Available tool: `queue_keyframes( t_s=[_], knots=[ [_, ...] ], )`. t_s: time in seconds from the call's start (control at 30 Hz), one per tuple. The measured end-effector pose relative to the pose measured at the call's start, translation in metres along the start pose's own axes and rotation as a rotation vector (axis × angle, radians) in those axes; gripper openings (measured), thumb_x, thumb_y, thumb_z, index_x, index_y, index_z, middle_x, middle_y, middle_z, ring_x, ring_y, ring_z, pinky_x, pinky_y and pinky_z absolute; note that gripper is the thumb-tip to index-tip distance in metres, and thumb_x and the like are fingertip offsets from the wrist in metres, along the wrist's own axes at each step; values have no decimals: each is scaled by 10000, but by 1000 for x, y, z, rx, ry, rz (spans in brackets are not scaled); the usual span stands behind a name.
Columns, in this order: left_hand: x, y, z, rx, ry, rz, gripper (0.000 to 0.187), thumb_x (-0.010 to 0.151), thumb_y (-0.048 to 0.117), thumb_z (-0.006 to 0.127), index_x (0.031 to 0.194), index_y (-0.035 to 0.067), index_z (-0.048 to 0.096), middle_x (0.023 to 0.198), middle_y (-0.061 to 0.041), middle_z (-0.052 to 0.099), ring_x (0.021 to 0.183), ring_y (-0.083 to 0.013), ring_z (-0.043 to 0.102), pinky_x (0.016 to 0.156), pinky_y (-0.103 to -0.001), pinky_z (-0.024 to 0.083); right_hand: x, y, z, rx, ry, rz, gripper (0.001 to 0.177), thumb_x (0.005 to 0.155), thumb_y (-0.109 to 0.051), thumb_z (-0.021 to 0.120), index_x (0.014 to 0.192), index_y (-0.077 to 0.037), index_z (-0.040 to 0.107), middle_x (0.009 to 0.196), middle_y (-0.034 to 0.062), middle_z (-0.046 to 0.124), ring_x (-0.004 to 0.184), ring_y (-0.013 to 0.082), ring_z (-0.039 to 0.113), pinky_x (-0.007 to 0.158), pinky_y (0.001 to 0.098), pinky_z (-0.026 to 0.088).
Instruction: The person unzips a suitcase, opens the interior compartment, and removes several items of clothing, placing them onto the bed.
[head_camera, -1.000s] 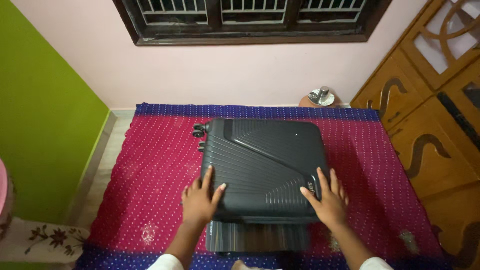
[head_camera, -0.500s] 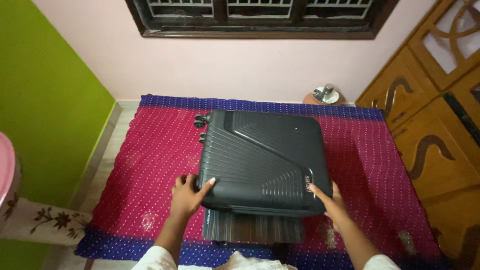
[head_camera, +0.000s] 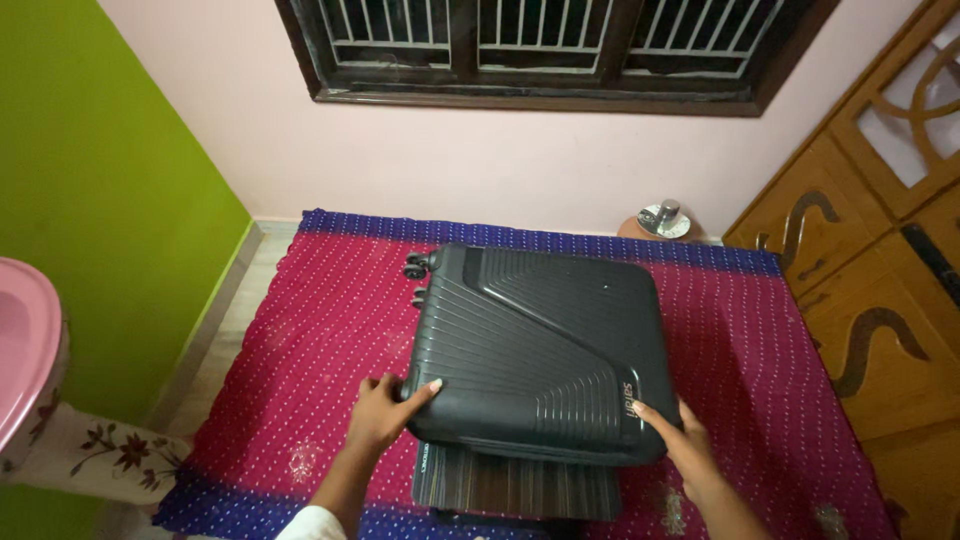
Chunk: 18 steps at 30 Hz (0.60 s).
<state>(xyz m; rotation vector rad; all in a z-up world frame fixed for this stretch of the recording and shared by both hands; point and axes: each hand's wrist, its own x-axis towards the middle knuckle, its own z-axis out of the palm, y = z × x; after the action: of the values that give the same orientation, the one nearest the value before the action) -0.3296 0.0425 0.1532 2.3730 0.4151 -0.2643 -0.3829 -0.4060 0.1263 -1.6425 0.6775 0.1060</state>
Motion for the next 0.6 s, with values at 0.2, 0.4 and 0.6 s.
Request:
queue_keyframes(
  t_s=[0.2,0.4,0.6],
  knots=[
    [-12,-7,-2,-20,26,39,974,651,797,718,1198,-9,696,1170,-260,589,1079,-403,652,970,-458,533,-14,-3,0,-108,41,28,747,774,-442,788,1435,-151,596,1325,142,709,1262,280,635,1099,447,450],
    [-35,-9,-3,-3,15,-36,930,650,788,703,1163,13,706,1181,-214,587,1052,-371,681,953,-459,541,-21,-3,-2,-155,51,103,815,757,-450,797,1484,-180,549,1350,145,683,1288,298,613,1105,470,444],
    [-47,-26,2,-59,37,-1,912,651,765,733,1160,9,708,1164,-221,586,1023,-350,678,924,-440,556,-38,-4,-6,-165,36,143,813,778,-428,784,1504,-161,535,1379,161,677,1322,320,616,1138,491,452]
  ],
)
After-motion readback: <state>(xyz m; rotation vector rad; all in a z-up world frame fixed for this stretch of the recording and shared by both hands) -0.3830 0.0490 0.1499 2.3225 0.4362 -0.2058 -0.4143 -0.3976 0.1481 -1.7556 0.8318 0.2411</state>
